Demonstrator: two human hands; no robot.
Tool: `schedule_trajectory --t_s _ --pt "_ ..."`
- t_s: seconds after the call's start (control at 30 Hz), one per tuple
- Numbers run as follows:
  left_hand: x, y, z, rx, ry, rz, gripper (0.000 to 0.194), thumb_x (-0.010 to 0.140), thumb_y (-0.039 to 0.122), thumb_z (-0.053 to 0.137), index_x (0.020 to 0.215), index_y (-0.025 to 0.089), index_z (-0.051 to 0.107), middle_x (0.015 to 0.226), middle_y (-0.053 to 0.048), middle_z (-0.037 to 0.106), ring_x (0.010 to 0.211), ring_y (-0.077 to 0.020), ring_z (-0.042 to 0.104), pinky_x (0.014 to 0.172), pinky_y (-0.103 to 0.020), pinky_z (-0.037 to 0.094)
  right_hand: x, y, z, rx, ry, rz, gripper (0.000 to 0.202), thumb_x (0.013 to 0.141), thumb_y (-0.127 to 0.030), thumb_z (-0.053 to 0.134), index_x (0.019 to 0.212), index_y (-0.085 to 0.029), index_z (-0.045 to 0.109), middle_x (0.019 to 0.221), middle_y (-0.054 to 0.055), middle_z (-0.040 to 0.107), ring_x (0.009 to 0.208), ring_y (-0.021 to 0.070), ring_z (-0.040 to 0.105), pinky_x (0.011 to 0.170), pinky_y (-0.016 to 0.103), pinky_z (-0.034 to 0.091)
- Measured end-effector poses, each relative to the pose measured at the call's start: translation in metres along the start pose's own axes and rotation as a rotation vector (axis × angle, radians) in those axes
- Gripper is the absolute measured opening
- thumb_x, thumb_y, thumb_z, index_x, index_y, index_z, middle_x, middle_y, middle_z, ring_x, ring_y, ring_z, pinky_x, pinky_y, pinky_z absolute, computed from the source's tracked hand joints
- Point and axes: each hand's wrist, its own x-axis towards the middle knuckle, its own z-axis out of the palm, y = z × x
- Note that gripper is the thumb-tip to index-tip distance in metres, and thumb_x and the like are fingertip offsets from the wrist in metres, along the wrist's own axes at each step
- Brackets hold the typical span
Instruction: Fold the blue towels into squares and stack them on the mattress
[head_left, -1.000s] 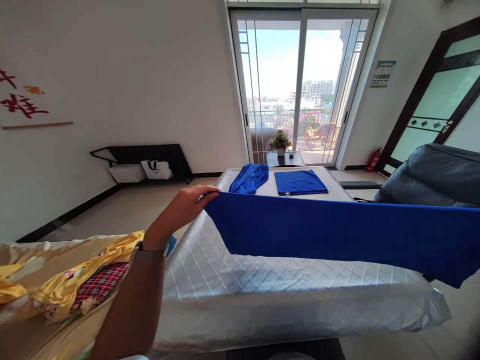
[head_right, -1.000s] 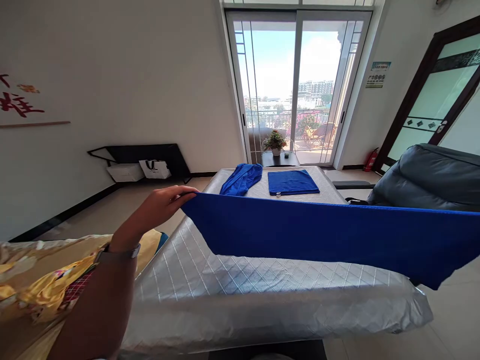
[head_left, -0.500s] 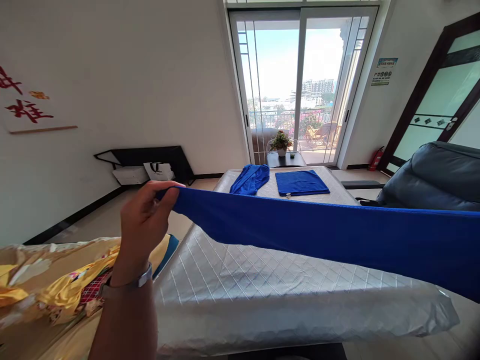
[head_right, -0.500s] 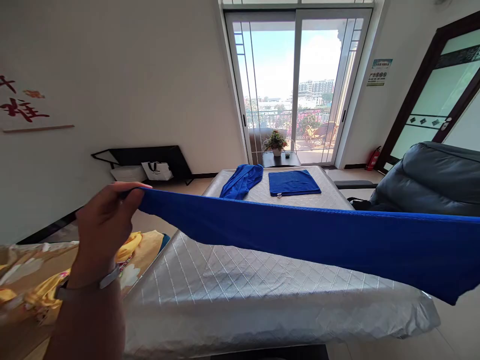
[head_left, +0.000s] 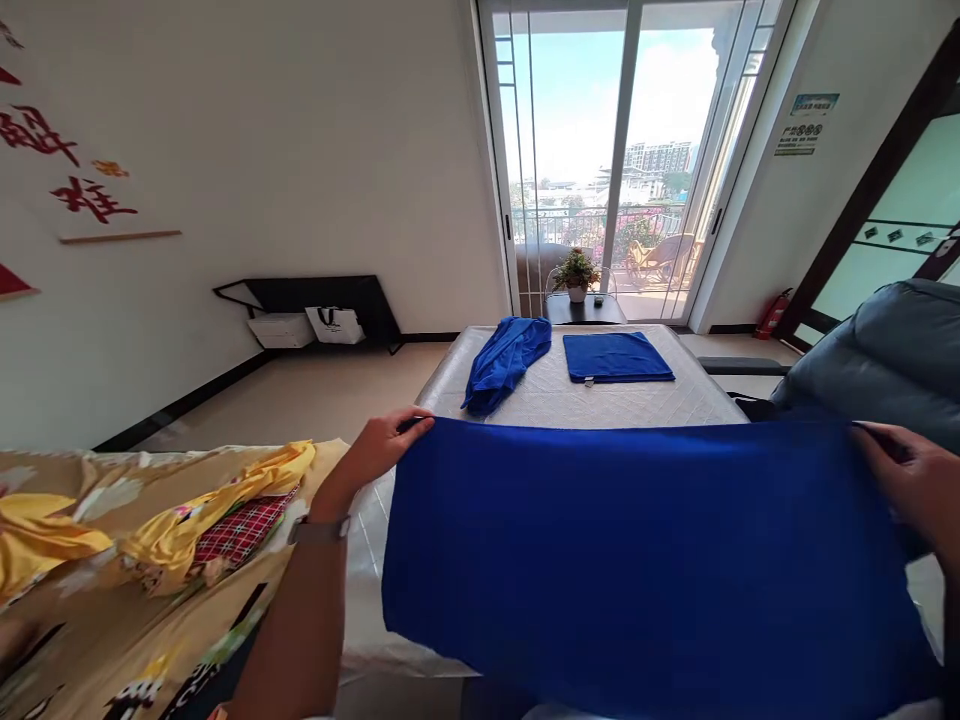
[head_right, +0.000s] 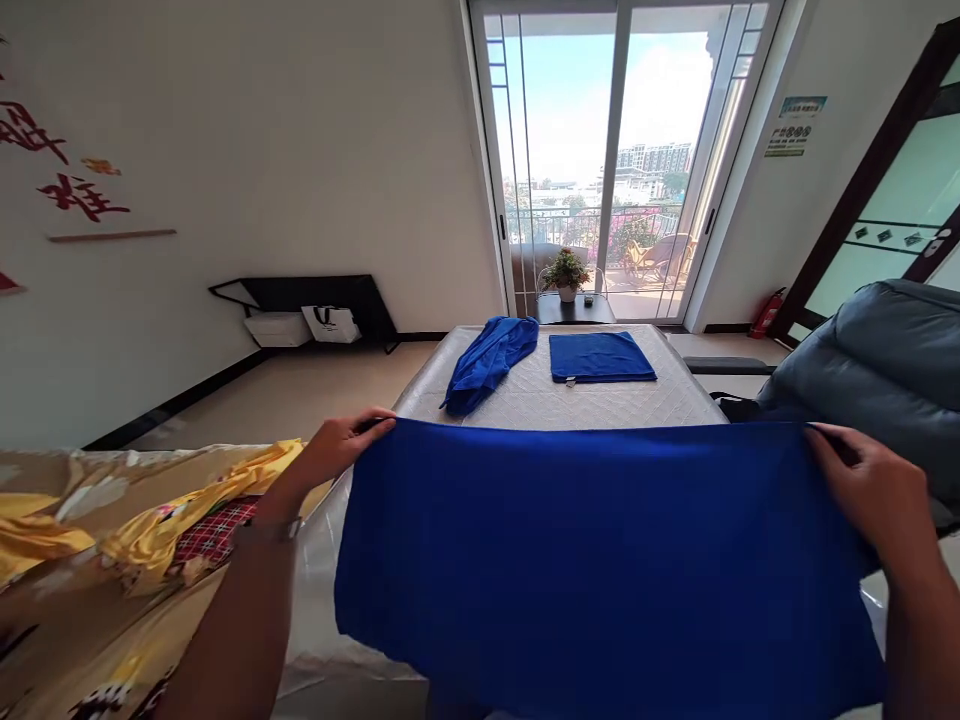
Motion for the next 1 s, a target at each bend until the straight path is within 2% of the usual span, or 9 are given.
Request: schedule_trajectory --t_s 0.07,0.13,0.2,0.3,0.4,0.57,0.8,1.0 --pt "0.010 -0.035 0.037 0.039 -0.068 -0.033 0.052 0.091 0.063 0.048 0.110 0.023 0.076 0.109 -0.006 0.079 0.097 -0.0239 0.070 0.089 -0.032 0.053 0.006 -0.020 0.030 0.001 -0.091 -0.022 0.035 0.100 -0.045 0.056 0.122 -0.024 0.073 0.104 0.020 0.074 0.096 0.0308 0.069 0.087 0.042 0.048" --pt "0.017 -0.062 0.071 0.064 -0.090 -0.070 0.049 0.092 0.059 0.048 0.109 0.024 0.077 0.114 -0.006 0.078 0.104 -0.0250 0.070 0.095 -0.033 0.052 0.011 -0.040 0.067 0.004 -0.215 -0.040 0.034 0.100 -0.040 0.058 0.121 -0.019 0.074 0.105 0.020 0.075 0.097 0.0314 0.069 0.088 0.039 0.047" --pt "0.025 -0.080 0.098 0.079 -0.087 -0.092 0.048 0.093 0.056 0.047 0.111 0.024 0.077 0.116 -0.006 0.078 0.108 -0.0252 0.070 0.097 -0.033 0.051 0.016 -0.057 0.102 -0.016 -0.323 -0.034 0.036 0.099 -0.039 0.059 0.121 -0.015 0.075 0.109 0.020 0.075 0.102 0.0327 0.068 0.088 0.038 0.047" --pt "0.037 -0.094 0.123 0.106 -0.058 -0.118 0.047 0.095 0.055 0.046 0.112 0.025 0.077 0.116 -0.007 0.077 0.110 -0.0261 0.069 0.099 -0.035 0.050 0.027 -0.069 0.141 -0.084 -0.388 -0.023 0.040 0.099 -0.038 0.055 0.124 -0.013 0.074 0.111 0.020 0.075 0.107 0.0341 0.068 0.089 0.037 0.049" --pt "0.047 -0.100 0.136 0.147 -0.022 -0.147 0.045 0.095 0.056 0.049 0.113 0.026 0.077 0.112 -0.009 0.078 0.113 -0.0274 0.068 0.100 -0.036 0.048 0.040 -0.072 0.164 -0.142 -0.376 -0.026 0.043 0.098 -0.040 0.051 0.126 -0.016 0.074 0.112 0.018 0.076 0.109 0.0344 0.069 0.089 0.037 0.051" --pt "0.053 -0.111 0.154 0.220 0.011 -0.174 0.044 0.094 0.057 0.051 0.114 0.027 0.076 0.111 -0.010 0.077 0.115 -0.0278 0.065 0.102 -0.036 0.046 0.054 -0.072 0.188 -0.164 -0.416 0.000 0.049 0.100 -0.045 0.046 0.133 -0.017 0.070 0.120 0.020 0.073 0.112 0.0356 0.068 0.085 0.038 0.051" --pt "0.064 -0.126 0.166 0.295 0.049 -0.178 0.043 0.099 0.048 0.045 0.118 0.024 0.074 0.122 -0.013 0.073 0.121 -0.0313 0.060 0.104 -0.042 0.043 0.056 -0.086 0.197 -0.187 -0.452 0.051 0.049 0.101 -0.046 0.044 0.136 -0.021 0.067 0.126 0.017 0.071 0.117 0.0329 0.066 0.085 0.036 0.050" --pt "0.079 -0.137 0.165 0.312 0.055 -0.211 0.036 0.097 0.041 0.046 0.113 0.027 0.075 0.121 -0.009 0.073 0.114 -0.0279 0.063 0.097 -0.037 0.048 0.057 -0.094 0.208 -0.194 -0.422 0.088 0.050 0.101 -0.044 0.042 0.137 -0.019 0.066 0.127 0.017 0.070 0.118 0.0313 0.064 0.092 0.038 0.048"
